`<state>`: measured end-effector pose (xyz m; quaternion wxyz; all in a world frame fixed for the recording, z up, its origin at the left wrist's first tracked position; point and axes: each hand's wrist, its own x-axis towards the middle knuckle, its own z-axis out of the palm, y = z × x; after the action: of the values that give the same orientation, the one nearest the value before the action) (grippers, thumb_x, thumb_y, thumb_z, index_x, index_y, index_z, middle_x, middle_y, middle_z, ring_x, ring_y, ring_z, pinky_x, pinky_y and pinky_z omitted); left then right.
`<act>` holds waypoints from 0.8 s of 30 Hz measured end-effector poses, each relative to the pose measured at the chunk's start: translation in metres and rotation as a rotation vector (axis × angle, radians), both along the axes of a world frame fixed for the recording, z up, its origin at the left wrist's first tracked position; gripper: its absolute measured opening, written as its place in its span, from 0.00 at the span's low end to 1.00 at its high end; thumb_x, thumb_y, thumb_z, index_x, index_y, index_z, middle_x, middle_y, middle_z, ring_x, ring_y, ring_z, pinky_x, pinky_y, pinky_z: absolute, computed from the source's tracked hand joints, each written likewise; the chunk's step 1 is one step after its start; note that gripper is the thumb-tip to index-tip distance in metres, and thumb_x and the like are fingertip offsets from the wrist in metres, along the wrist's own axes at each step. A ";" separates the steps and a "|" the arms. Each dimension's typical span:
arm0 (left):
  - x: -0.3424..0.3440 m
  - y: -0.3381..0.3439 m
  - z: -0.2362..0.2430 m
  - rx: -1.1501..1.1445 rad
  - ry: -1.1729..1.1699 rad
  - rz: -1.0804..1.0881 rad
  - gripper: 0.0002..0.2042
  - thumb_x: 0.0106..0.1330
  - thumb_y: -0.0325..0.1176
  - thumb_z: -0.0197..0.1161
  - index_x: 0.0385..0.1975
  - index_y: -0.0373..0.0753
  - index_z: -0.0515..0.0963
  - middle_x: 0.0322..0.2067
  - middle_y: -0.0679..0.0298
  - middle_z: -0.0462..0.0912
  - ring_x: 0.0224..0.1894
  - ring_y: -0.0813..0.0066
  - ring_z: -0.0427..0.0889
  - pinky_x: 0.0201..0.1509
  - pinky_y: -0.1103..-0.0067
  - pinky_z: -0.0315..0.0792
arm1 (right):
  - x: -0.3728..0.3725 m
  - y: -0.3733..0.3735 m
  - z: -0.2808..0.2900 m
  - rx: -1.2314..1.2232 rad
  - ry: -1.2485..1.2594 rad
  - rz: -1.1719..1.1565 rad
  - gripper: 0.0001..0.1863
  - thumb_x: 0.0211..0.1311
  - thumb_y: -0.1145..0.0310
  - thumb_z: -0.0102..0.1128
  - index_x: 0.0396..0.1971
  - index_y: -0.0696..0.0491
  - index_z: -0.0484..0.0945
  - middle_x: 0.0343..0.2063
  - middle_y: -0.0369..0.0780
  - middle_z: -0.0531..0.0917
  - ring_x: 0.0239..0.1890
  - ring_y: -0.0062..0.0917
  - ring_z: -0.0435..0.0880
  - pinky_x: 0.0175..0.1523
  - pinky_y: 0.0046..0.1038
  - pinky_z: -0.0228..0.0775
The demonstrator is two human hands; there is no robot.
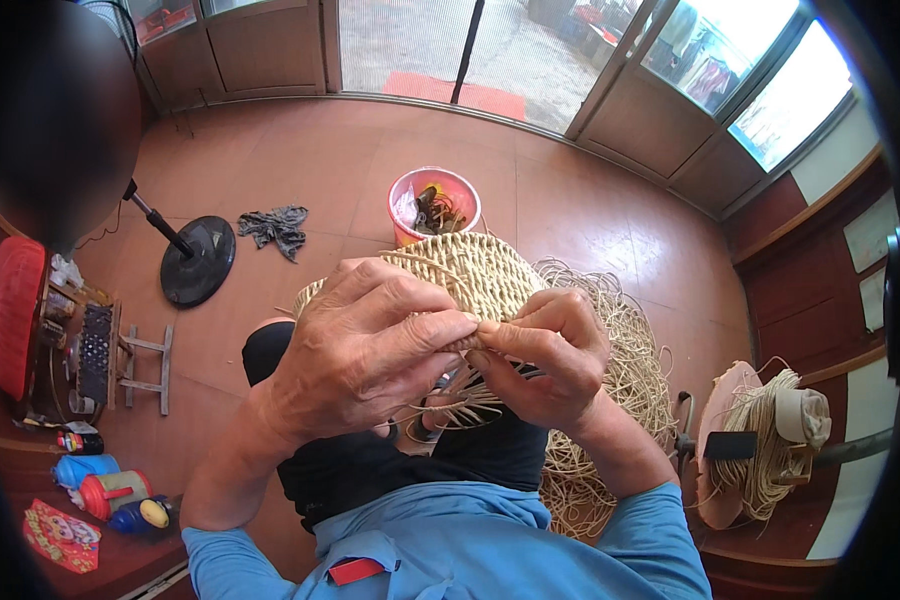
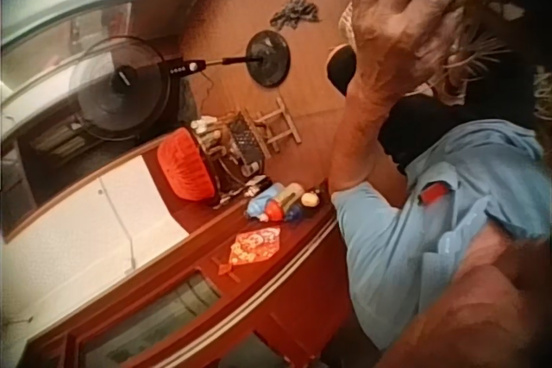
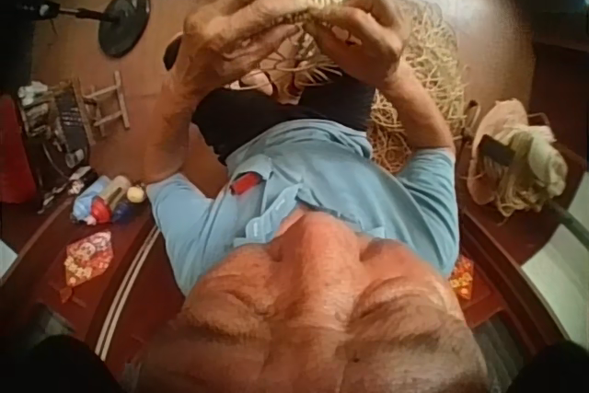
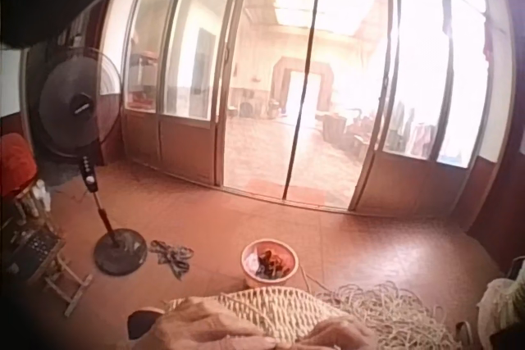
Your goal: Constructing a straw basket or hat using traditional hand-weaving techniques.
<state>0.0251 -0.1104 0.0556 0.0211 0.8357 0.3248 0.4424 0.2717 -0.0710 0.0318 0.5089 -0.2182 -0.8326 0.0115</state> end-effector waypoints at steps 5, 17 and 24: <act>-0.001 0.005 0.008 0.031 0.080 -0.009 0.22 0.52 0.24 0.82 0.50 0.43 0.88 0.44 0.64 0.86 0.48 0.58 0.84 0.55 0.63 0.79 | -0.001 0.002 -0.001 0.020 0.025 0.014 0.17 0.44 0.72 0.87 0.37 0.46 0.92 0.26 0.30 0.79 0.27 0.23 0.82 0.33 0.28 0.70; -0.002 0.007 -0.008 0.057 0.068 -0.032 0.20 0.54 0.24 0.83 0.48 0.42 0.89 0.42 0.64 0.85 0.46 0.58 0.84 0.56 0.63 0.81 | -0.001 0.005 0.000 0.054 0.022 0.021 0.18 0.45 0.73 0.87 0.38 0.47 0.92 0.26 0.30 0.78 0.28 0.23 0.82 0.34 0.27 0.72; -0.004 0.004 -0.008 0.057 0.042 0.009 0.22 0.52 0.28 0.86 0.49 0.42 0.89 0.43 0.64 0.86 0.46 0.60 0.85 0.55 0.64 0.80 | -0.004 0.006 0.001 0.055 0.052 0.046 0.18 0.44 0.73 0.87 0.39 0.48 0.92 0.26 0.30 0.79 0.27 0.22 0.82 0.34 0.27 0.73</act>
<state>0.0212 -0.1068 0.0472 -0.0116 0.8435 0.3163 0.4340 0.2682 -0.0655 0.0324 0.5360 -0.1843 -0.8238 0.0061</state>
